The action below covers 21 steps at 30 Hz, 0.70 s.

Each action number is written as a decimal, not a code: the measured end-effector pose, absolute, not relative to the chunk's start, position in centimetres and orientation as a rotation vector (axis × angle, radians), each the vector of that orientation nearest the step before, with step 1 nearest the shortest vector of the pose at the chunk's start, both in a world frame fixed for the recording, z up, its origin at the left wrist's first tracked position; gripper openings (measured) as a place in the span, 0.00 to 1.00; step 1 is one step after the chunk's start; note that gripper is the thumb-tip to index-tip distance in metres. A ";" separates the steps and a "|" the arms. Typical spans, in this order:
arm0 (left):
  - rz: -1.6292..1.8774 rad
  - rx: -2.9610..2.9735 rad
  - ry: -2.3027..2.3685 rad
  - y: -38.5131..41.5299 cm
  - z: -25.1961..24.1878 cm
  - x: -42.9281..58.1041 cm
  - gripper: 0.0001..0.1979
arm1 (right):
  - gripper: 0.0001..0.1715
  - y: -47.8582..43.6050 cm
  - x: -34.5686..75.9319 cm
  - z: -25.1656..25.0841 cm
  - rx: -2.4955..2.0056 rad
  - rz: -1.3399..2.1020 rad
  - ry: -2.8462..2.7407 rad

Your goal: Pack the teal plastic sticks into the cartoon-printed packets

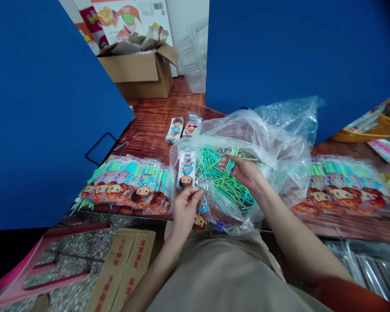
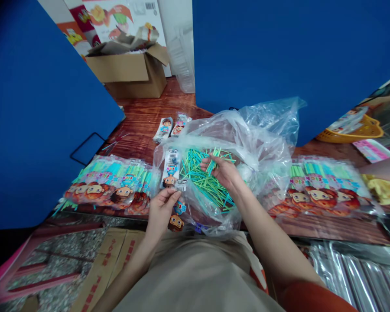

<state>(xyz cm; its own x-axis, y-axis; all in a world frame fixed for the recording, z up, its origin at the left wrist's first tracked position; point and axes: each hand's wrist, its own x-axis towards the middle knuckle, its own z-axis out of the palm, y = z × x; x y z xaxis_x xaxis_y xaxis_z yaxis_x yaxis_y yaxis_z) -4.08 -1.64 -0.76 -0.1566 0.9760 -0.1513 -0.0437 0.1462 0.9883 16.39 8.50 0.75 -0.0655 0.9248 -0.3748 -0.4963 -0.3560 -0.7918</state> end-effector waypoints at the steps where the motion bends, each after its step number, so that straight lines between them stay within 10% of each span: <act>1: 1.227 1.000 1.368 -1.7 -0.9 -4.1 0.11 | 0.03 8.6 16.4 0.8 -1.072 1.725 -0.488; 21: 1.280 1.002 1.271 -1.2 0.9 -3.8 0.11 | 0.08 5.0 14.1 1.0 -1.064 2.064 -0.768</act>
<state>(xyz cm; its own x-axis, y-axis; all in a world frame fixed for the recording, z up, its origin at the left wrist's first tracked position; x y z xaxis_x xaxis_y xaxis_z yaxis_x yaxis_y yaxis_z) -3.79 -1.16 0.92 -0.1253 0.9871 -0.0992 -0.1057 0.0861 0.9907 14.10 5.02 1.03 -0.4328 0.7825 -0.4476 -0.2993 -0.5931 -0.7474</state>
